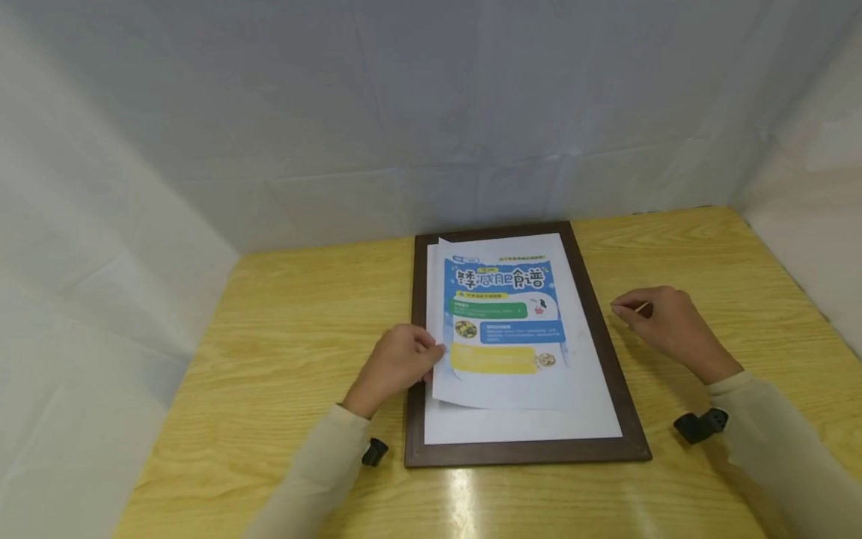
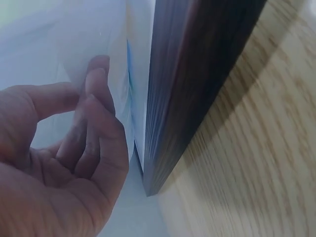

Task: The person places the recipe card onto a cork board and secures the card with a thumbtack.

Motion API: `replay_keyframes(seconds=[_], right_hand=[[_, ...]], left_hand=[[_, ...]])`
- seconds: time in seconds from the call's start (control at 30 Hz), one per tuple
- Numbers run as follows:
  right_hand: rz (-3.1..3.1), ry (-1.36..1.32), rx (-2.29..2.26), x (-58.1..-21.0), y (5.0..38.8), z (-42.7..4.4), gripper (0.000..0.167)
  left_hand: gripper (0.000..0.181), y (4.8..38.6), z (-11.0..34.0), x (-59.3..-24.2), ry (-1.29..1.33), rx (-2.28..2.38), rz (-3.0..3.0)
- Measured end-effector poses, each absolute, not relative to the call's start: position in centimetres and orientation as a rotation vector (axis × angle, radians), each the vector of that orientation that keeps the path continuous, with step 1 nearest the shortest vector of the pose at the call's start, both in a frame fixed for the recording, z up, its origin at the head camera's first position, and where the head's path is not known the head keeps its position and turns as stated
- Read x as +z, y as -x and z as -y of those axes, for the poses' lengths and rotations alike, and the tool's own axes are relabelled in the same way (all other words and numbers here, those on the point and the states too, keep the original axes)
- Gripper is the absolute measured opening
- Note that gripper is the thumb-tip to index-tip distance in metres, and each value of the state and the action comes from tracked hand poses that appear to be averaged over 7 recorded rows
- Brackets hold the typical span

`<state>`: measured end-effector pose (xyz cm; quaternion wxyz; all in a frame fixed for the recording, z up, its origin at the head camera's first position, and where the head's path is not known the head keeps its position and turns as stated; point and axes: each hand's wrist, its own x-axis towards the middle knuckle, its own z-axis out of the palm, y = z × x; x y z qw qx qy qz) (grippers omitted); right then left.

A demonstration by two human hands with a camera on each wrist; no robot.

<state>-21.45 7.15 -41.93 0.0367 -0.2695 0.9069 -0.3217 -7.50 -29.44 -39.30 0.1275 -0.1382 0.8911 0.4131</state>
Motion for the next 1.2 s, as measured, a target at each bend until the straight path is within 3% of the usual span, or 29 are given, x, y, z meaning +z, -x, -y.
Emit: replay_keyframes(seconds=[0.9, 1.2], right_hand=[[-2.802, 0.729, -1.013, -41.9, 21.0, -4.3, 0.022], [-2.754, 0.715, -1.024, -41.7, 21.5, -2.6, 0.02]], left_hand=[[0.022, 8.2, 31.4, -39.1, 0.187, 0.971, -2.509], [0.022, 8.3, 31.6, -38.7, 0.207, 0.768, -2.791]])
